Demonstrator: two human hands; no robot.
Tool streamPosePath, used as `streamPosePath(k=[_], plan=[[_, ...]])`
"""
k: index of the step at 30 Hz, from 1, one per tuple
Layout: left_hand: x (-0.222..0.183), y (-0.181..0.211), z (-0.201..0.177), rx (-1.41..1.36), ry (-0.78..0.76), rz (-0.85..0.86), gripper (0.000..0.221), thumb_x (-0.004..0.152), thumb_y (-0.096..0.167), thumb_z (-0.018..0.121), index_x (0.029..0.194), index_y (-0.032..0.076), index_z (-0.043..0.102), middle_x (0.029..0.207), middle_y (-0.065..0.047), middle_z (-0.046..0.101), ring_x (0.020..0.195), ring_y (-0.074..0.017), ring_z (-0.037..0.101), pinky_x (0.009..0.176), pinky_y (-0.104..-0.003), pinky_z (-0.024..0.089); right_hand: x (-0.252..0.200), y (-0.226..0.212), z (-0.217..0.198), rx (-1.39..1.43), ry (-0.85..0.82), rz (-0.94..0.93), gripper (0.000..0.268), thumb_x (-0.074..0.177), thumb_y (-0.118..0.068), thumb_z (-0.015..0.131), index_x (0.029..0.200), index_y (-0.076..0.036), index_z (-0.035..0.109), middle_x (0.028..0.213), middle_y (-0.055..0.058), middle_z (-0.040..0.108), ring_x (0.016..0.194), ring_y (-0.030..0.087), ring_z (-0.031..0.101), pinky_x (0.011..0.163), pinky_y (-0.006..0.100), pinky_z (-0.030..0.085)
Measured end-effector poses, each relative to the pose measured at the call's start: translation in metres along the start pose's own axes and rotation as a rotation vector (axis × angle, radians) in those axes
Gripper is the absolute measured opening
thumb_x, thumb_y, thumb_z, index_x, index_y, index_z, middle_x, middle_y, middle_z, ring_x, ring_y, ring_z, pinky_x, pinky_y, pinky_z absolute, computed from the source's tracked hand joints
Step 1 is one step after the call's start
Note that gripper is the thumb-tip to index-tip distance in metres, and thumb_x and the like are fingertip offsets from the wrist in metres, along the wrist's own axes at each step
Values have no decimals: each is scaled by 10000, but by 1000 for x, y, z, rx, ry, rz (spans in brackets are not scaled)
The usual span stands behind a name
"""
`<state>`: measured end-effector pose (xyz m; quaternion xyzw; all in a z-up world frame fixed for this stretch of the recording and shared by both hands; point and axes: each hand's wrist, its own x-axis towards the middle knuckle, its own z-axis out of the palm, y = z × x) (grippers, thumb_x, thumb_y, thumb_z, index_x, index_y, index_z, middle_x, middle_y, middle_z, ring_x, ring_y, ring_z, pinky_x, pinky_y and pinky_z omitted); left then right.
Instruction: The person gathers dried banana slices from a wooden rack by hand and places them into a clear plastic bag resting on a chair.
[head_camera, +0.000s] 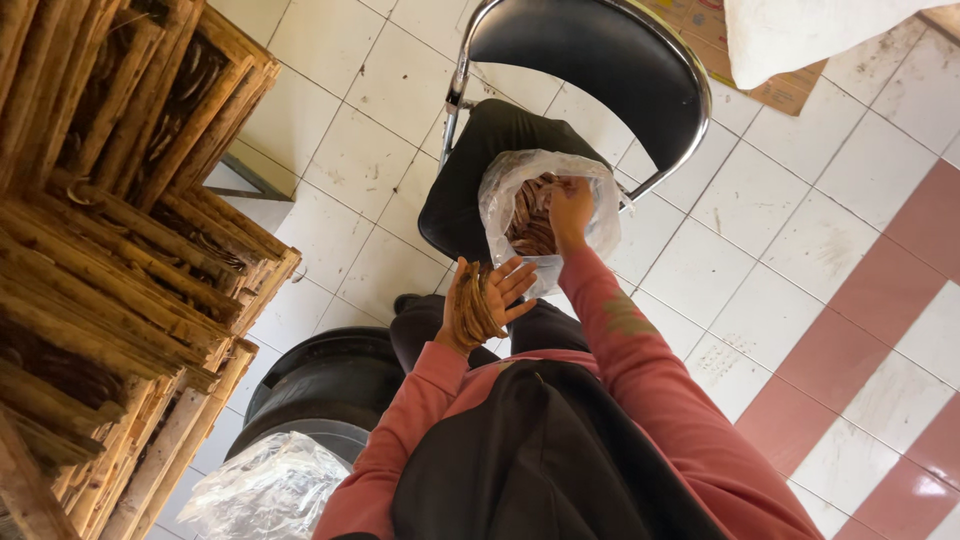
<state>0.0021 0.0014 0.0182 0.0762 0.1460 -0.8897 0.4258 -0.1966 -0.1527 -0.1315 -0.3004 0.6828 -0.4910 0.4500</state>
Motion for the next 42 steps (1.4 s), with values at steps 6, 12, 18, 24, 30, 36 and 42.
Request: streamPosePath(k=[6, 12, 18, 24, 30, 36, 42], plan=[[5, -6, 7, 4, 8, 8, 903, 1022, 716, 335, 1601, 23, 330, 1678, -196, 309, 1563, -326, 290, 1261, -547, 216, 24, 51, 29, 897, 126, 538, 140, 928, 52, 581, 1055, 109, 592, 1013, 162, 678, 885, 292, 744, 806, 393, 647], [61, 18, 17, 91, 85, 81, 901, 1010, 745, 394, 1565, 35, 387, 1626, -186, 378, 1512, -339, 367, 1249, -560, 267, 5, 33, 27, 48, 4, 427, 152, 998, -108, 604, 1082, 17, 626, 995, 143, 698, 834, 262, 697, 766, 392, 593], [113, 45, 35, 157, -9, 69, 920, 991, 757, 386, 1578, 47, 385, 1643, -186, 370, 1530, -312, 349, 1248, -554, 290, -13, -16, 18, -891, -351, 46, 227, 1081, -254, 606, 1079, -49, 703, 1008, 90, 739, 882, 213, 663, 829, 366, 516], [126, 55, 27, 165, -126, -28, 930, 979, 814, 356, 1578, 102, 366, 1604, -151, 395, 1507, -304, 373, 1210, -617, 339, -60, -80, -28, 73, -162, -191, 210, 1050, -133, 580, 1230, -55, 658, 1073, 52, 700, 975, 151, 641, 872, 287, 515], [149, 56, 14, 295, -117, -177, 986, 938, 834, 358, 1600, 102, 369, 1622, -155, 410, 1477, -308, 449, 1163, -601, 377, -56, -170, -56, -253, -490, -663, 304, 975, -58, 685, 1277, -33, 654, 1151, 81, 621, 1051, 180, 612, 898, 311, 499], [153, 65, 36, 319, 79, 28, 1043, 918, 862, 342, 1596, 69, 365, 1614, -207, 369, 1466, -361, 396, 1176, -622, 372, -48, -202, -52, -76, -591, -280, 291, 978, -81, 741, 1256, -67, 659, 1145, 82, 694, 1046, 176, 673, 901, 297, 563], [148, 74, 58, 493, 17, -55, 1034, 895, 863, 352, 1605, 111, 351, 1662, -194, 344, 1515, -355, 369, 1182, -615, 351, -54, -218, -40, -290, -551, -666, 489, 915, -27, 751, 1381, -31, 604, 1284, 148, 579, 1130, 254, 633, 896, 325, 564]])
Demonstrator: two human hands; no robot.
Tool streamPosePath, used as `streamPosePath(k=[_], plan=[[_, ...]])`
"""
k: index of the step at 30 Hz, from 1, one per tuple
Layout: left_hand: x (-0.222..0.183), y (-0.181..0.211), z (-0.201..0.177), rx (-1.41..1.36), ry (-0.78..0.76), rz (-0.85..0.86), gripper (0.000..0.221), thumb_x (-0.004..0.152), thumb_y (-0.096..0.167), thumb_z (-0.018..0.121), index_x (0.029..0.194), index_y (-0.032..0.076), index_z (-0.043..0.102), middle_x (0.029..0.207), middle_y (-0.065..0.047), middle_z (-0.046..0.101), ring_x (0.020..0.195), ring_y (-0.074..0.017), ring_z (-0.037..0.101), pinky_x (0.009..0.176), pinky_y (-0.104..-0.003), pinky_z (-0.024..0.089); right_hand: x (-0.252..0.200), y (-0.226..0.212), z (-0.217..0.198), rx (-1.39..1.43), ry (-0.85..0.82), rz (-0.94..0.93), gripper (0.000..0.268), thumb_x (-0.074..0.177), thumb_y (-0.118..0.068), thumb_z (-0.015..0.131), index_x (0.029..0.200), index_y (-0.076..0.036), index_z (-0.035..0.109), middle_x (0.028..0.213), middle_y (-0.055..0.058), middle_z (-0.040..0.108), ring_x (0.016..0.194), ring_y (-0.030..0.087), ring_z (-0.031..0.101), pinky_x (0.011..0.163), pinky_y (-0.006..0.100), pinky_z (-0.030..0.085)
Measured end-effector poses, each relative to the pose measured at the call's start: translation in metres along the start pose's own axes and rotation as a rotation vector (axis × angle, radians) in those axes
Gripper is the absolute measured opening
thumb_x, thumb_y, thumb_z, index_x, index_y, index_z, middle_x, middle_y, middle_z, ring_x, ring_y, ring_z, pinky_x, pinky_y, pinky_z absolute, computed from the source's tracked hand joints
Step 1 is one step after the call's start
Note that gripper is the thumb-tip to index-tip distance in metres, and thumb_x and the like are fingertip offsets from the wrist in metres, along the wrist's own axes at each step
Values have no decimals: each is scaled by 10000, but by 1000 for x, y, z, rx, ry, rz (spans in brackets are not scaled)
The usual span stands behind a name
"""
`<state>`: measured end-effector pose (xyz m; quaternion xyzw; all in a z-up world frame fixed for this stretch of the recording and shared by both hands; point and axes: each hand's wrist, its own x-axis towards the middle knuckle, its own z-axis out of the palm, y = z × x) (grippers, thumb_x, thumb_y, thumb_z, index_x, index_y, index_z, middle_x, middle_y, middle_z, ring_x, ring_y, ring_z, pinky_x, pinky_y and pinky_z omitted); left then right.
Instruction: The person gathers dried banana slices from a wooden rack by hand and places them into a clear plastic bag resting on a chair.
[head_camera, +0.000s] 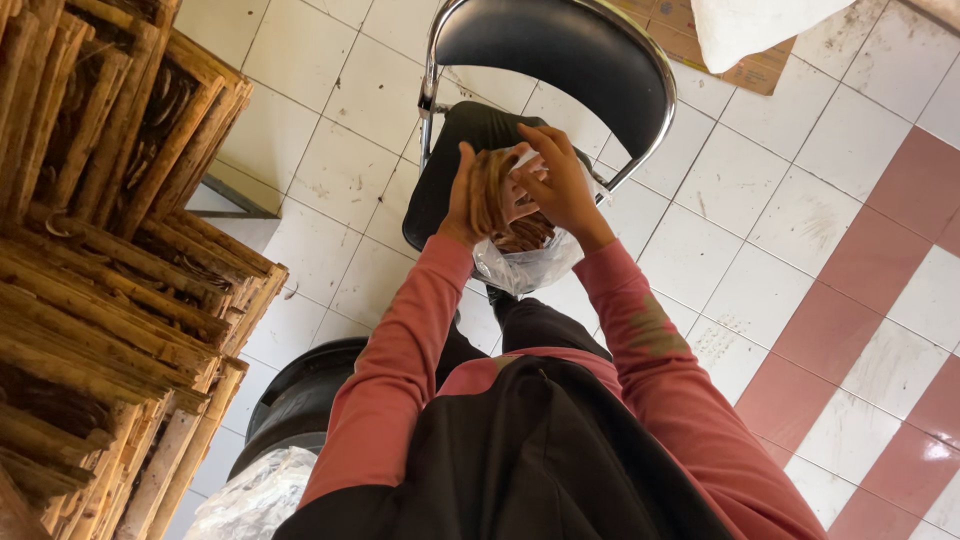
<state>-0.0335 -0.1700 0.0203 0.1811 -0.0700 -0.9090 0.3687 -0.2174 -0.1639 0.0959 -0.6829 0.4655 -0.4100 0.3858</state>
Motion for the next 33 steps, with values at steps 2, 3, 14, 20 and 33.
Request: streamPosePath(k=[2, 3, 14, 20, 33], plan=[[9, 1, 6, -11, 64, -14, 1054, 863, 885, 325, 1568, 104, 384, 1606, -192, 409, 1472, -346, 423, 1147, -626, 391, 9, 0, 1, -36, -40, 30, 450, 906, -30, 762, 1340, -51, 643, 1254, 143, 613, 1075, 255, 669, 886, 326, 567], [12, 2, 7, -16, 95, -20, 1065, 847, 896, 312, 1550, 100, 400, 1577, -191, 442, 1450, -341, 450, 1130, -632, 412, 12, 1, 2, -36, -65, 96, 421, 901, -37, 758, 1310, -70, 667, 1219, 125, 633, 1033, 240, 691, 880, 320, 576], [5, -1, -77, -98, 296, 135, 570, 994, 527, 669, 1267, 32, 597, 1205, -172, 656, 1085, -303, 670, 909, -467, 551, -37, 100, -8, -223, -126, 296, 210, 877, -56, 693, 1081, -15, 725, 992, 179, 708, 925, 335, 684, 813, 421, 544], [-3, -6, -106, -183, 434, 267, 160, 1011, 74, 616, 1168, 56, 590, 1100, -121, 664, 1038, -280, 689, 893, -471, 580, -64, 156, 51, -330, 182, 487, 136, 885, -54, 635, 995, -42, 713, 958, 205, 739, 906, 381, 693, 804, 453, 549], [-24, 1, -78, 62, 576, 397, 409, 952, -41, 624, 1349, 47, 581, 1119, -82, 631, 979, -220, 671, 799, -344, 576, -41, 186, 142, -152, 344, 776, 285, 832, -130, 736, 1080, -30, 636, 1016, 199, 729, 973, 359, 685, 851, 443, 527]])
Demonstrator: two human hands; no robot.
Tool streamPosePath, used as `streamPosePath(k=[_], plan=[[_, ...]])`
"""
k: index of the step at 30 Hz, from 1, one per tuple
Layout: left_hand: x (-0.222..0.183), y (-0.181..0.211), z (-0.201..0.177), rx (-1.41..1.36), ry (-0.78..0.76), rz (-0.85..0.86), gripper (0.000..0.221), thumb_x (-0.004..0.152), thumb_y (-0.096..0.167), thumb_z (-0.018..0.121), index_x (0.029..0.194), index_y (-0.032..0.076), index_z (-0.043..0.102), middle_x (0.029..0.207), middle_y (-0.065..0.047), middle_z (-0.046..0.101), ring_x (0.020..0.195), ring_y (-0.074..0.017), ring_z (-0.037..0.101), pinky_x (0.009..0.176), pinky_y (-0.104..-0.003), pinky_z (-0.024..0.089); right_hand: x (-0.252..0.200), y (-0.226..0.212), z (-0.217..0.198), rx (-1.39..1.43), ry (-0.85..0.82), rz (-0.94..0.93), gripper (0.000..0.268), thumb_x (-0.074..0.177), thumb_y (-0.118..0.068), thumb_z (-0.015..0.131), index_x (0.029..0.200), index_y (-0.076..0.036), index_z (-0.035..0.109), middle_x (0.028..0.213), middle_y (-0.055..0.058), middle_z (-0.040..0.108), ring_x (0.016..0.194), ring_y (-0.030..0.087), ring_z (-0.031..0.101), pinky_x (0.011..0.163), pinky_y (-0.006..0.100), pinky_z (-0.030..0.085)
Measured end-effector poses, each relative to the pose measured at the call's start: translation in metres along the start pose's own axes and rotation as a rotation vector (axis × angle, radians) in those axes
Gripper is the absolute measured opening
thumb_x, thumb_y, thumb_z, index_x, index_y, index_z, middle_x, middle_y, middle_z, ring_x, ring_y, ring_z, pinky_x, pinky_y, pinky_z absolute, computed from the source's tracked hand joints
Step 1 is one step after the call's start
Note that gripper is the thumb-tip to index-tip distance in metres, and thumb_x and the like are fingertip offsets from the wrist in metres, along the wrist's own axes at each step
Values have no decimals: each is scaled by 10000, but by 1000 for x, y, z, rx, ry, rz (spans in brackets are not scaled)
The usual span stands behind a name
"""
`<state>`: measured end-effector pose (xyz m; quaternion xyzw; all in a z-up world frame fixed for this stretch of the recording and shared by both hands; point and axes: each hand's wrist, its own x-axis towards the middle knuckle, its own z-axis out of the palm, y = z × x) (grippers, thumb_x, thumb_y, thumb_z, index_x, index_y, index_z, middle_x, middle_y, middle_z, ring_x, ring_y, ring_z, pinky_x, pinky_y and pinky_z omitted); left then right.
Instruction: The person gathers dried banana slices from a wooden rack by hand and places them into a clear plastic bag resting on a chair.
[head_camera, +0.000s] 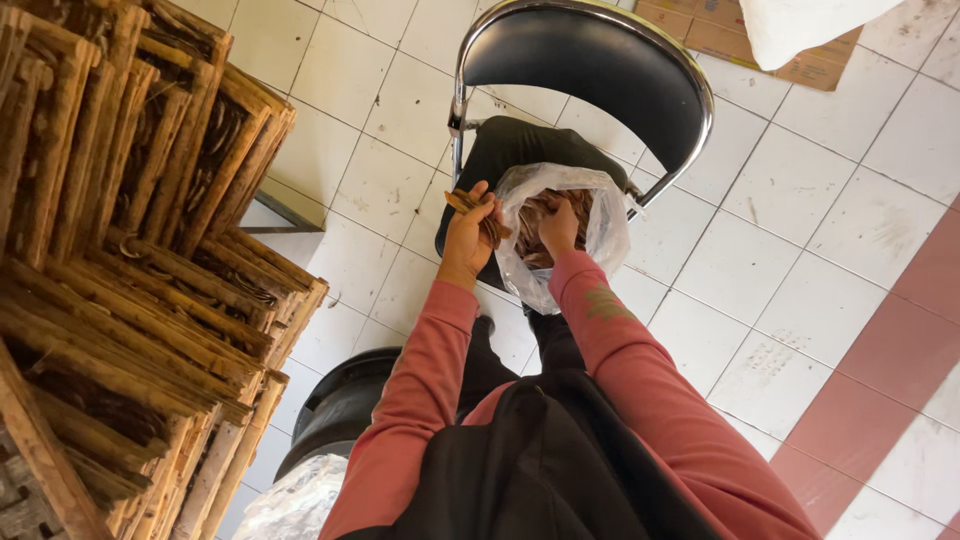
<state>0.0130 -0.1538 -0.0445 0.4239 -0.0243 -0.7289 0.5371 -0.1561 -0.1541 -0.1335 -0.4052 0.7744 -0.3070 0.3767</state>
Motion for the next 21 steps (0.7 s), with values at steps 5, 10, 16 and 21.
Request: streamPosePath(k=[5, 10, 16, 21], plan=[[-3, -12, -4, -41, -7, -29, 390, 961, -9, 647, 1341, 59, 591, 1094, -71, 639, 948, -189, 669, 779, -317, 579, -4, 17, 2, -109, -17, -72, 234, 887, -173, 685, 1092, -72, 638, 1113, 203, 699, 1063, 418, 646, 907, 478, 505], [-15, -23, 9, 153, -166, -115, 382, 985, 40, 662, 1357, 14, 581, 1117, -71, 696, 872, -142, 654, 724, -259, 547, -21, 7, -3, -534, 129, -350, 296, 838, -255, 717, 1099, -123, 671, 1133, 162, 591, 1094, 389, 537, 887, 534, 417], [-4, -38, 22, 495, -156, -240, 493, 979, 84, 658, 1440, -19, 516, 992, -75, 639, 730, -150, 652, 591, -282, 516, -7, -1, 13, -646, -40, -258, 241, 878, -332, 670, 1013, -133, 648, 1180, 122, 577, 1207, 352, 494, 1003, 496, 391], [9, -42, 20, 647, -25, -74, 568, 952, 10, 574, 1499, 23, 423, 990, -70, 620, 748, -144, 685, 657, -285, 588, 12, 13, 22, -416, 100, -445, 190, 865, -239, 684, 1024, -135, 675, 1210, 149, 632, 1210, 381, 545, 974, 505, 430]])
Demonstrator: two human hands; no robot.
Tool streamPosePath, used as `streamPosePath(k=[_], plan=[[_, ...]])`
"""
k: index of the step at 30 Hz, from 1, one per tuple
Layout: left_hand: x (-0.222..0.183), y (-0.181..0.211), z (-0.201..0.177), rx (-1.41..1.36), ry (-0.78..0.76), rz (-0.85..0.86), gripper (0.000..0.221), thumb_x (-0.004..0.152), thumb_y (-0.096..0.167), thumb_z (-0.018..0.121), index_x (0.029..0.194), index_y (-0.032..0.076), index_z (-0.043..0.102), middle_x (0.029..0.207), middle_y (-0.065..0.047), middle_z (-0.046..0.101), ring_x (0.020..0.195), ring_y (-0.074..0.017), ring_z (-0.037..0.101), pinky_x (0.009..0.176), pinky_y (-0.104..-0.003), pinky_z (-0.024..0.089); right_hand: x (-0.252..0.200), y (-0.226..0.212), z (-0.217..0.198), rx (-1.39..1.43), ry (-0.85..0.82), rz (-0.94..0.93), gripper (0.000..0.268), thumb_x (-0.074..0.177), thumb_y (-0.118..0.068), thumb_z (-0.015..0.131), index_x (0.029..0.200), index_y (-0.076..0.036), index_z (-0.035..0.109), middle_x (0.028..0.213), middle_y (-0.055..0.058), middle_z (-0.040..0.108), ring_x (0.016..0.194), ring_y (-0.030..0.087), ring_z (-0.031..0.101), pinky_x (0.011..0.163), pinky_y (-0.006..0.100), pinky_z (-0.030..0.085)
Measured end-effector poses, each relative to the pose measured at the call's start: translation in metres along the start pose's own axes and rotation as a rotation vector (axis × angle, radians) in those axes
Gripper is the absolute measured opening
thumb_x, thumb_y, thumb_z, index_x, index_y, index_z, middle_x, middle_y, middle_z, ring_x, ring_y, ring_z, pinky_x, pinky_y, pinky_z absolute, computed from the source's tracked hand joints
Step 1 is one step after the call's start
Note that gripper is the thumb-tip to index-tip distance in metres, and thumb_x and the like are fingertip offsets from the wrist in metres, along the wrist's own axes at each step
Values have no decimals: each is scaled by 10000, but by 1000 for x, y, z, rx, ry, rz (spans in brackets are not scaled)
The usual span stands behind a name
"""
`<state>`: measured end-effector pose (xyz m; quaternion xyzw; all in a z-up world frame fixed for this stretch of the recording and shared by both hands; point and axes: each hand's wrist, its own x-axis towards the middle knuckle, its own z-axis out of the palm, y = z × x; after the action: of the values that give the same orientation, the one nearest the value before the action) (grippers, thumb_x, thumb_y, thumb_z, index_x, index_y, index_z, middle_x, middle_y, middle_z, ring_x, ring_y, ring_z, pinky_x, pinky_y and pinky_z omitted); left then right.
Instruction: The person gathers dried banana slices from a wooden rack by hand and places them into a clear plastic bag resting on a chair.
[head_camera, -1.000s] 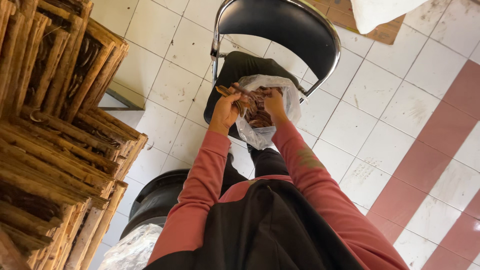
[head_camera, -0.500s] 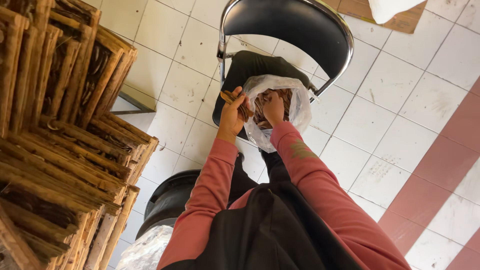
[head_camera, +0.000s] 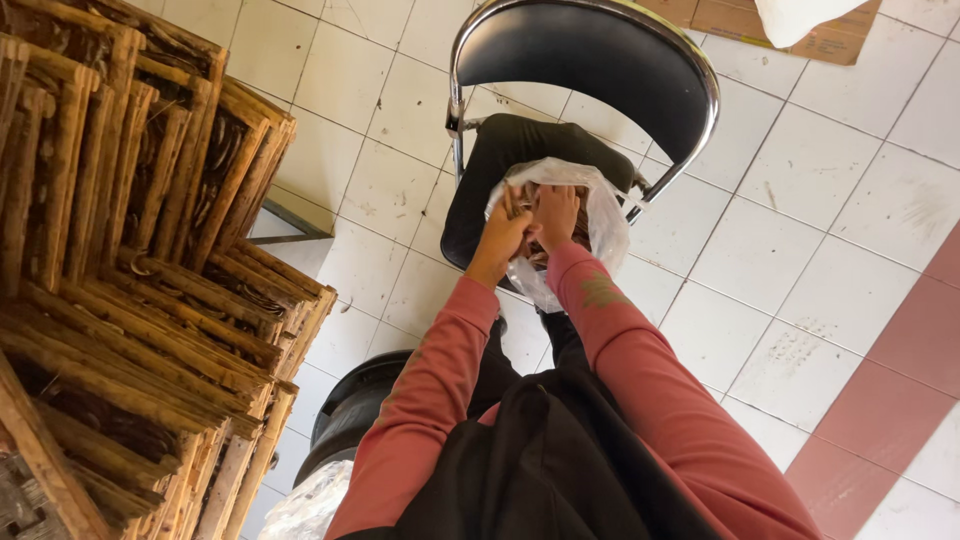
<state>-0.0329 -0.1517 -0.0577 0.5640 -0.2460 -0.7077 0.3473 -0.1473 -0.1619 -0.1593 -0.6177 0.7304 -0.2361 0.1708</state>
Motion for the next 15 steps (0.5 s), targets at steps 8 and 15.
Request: streamPosePath(k=[8, 15], plan=[[-31, -7, 8, 33, 65, 200, 545, 939, 47, 638, 1458, -8, 480, 1138, -67, 665, 791, -154, 682, 669, -277, 560, 21, 2, 2, 344, -55, 56, 260, 884, -244, 709, 1079, -72, 703, 1069, 205, 699, 1024, 423, 636, 888, 511, 483], [-61, 25, -4, 854, 540, 788, 729, 739, 265, 923, 1301, -6, 546, 1222, -174, 633, 1109, -325, 656, 917, -420, 565, 10, 31, 2, 445, 41, 123, 222, 930, -168, 648, 1112, -55, 706, 1057, 205, 729, 1014, 411, 672, 887, 476, 523]])
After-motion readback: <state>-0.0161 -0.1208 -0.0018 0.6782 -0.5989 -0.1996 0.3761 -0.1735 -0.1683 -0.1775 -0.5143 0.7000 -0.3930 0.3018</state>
